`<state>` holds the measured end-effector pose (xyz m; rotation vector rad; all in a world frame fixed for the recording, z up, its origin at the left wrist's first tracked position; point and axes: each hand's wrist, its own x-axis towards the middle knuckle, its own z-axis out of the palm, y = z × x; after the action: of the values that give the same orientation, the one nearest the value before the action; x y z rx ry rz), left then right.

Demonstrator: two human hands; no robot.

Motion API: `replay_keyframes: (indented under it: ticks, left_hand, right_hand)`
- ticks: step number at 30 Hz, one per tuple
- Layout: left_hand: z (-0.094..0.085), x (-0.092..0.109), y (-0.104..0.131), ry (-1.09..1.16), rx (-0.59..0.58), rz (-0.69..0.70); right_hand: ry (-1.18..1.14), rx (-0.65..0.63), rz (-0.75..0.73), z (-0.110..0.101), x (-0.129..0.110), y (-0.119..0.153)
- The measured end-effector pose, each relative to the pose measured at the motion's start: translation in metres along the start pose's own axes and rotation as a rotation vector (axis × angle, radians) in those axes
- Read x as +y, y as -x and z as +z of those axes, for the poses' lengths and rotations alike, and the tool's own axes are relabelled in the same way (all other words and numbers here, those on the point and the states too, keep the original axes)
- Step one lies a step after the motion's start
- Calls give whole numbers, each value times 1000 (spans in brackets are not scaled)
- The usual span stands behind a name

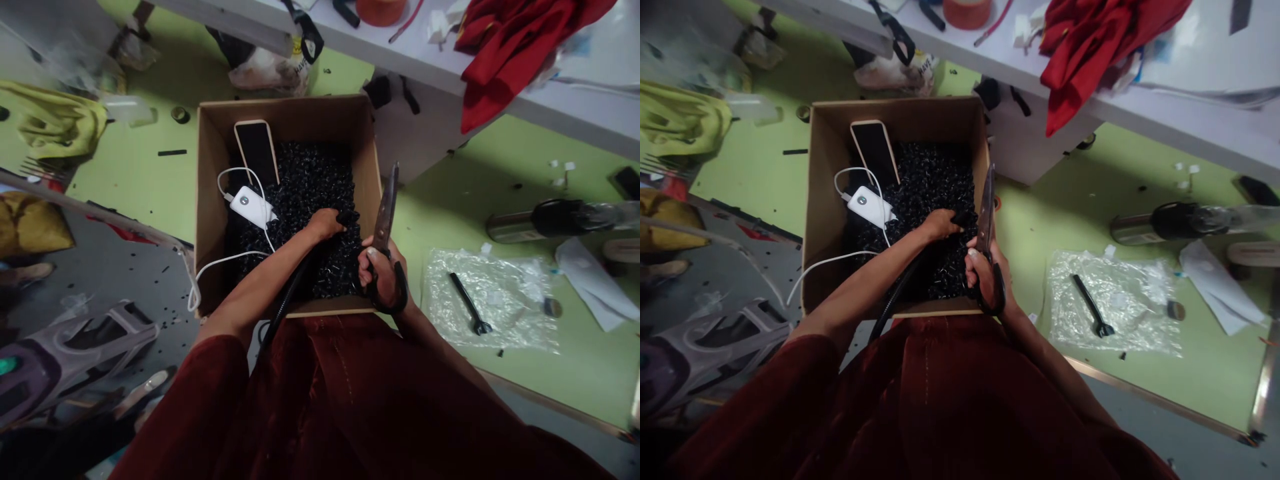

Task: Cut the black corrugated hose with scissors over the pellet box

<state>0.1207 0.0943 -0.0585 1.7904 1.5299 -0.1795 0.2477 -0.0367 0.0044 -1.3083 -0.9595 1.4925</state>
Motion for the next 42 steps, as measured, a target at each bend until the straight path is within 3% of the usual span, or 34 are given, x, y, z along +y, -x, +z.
replay_keyframes:
  ticks: [4,12,15,20,23,27,36,39,42]
  left_hand:
    - [13,1,9,-141,-25,93]
    - [19,-7,51,-302,-286,167]
    - [11,-12,59,-300,-271,146]
    - [-17,-26,60,-231,-129,72]
    - [-28,-34,56,-78,-17,36]
    - [-30,-36,39,40,76,67]
    - [-20,-4,-26,-91,214,30]
    - [-16,5,-35,-139,233,53]
    - [-10,10,-35,-195,176,67]
  right_hand:
    - [-7,-3,20,1,-3,0]
    - [-11,2,47,1,-5,0]
    - [0,1,47,1,-4,0]
    - [24,-11,43,-1,-2,0]
    - [25,-11,46,-1,-1,0]
    - [24,-19,48,-1,-1,1]
    - [53,-23,43,-2,0,0]
    - [93,-27,37,-2,1,0]
    - [126,-28,28,-3,1,0]
